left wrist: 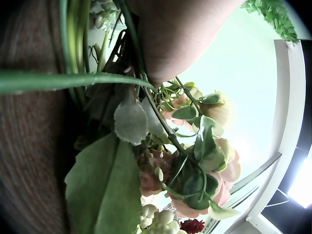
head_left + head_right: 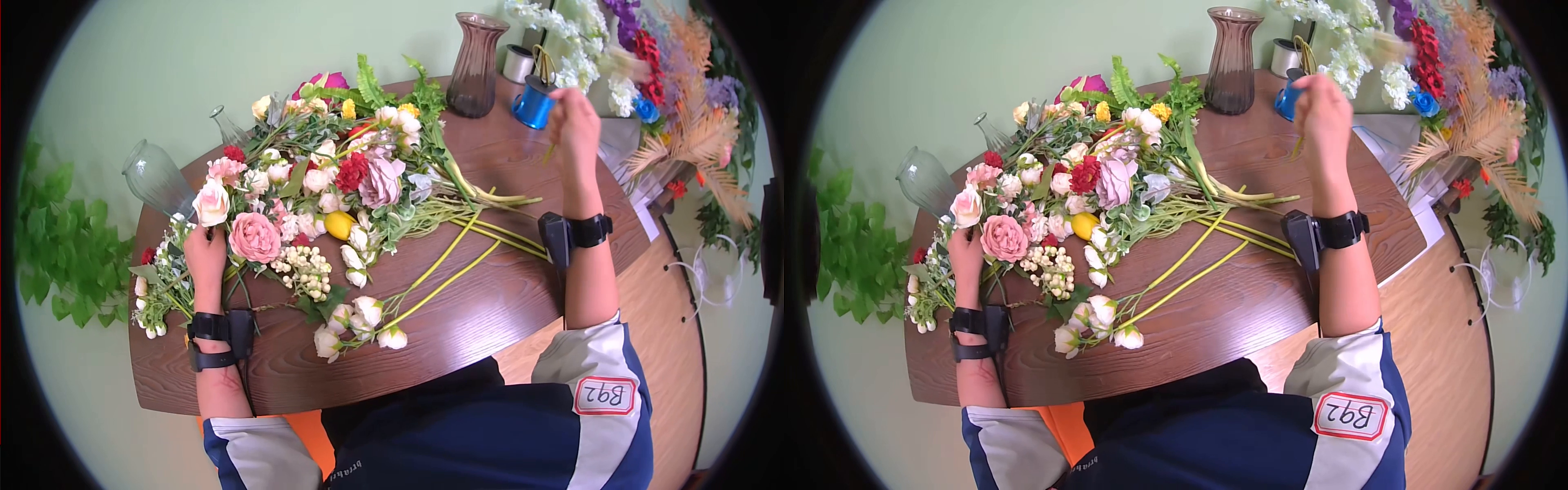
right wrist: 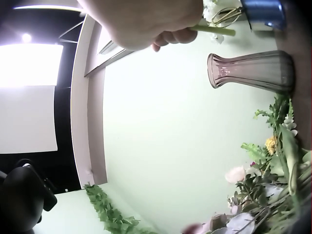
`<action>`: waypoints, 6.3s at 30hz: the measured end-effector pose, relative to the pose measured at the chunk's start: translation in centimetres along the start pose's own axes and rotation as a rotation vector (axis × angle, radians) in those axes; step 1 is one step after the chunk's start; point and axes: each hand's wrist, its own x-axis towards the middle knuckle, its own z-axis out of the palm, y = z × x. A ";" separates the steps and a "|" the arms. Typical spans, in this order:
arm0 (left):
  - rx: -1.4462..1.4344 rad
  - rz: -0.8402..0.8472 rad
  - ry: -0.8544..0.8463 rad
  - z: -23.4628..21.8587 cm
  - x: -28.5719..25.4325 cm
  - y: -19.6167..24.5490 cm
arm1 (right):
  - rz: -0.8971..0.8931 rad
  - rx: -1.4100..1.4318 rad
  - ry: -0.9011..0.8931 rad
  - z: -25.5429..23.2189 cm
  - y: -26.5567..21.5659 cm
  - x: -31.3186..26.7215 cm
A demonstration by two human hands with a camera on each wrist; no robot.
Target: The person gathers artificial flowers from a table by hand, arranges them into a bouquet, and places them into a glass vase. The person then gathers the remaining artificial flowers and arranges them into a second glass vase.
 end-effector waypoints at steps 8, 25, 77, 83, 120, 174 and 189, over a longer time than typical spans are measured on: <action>-0.018 0.092 0.466 -2.1 1.2 -0.8 | 0.023 0.052 -0.051 0.0 0.5 0.2; 0.136 0.406 0.289 -1.7 0.5 5.2 | -0.589 -0.937 -0.377 2.2 2.7 -1.7; 0.324 0.285 -0.205 -2.4 0.5 -0.2 | -0.083 -0.957 -0.595 4.5 1.3 -5.0; 0.187 0.389 -0.035 -1.9 0.0 0.0 | 0.296 -0.314 -0.437 4.3 2.1 -4.4; -0.628 0.062 0.142 -0.3 0.8 2.0 | -0.641 0.010 0.220 3.8 -1.4 -3.6; -1.214 0.083 -1.018 3.3 -6.8 18.7 | -0.542 -0.470 -0.965 9.2 0.8 -12.0; -1.400 0.077 -0.510 5.5 -9.1 16.6 | 0.209 -1.649 -0.403 -2.8 3.3 -0.1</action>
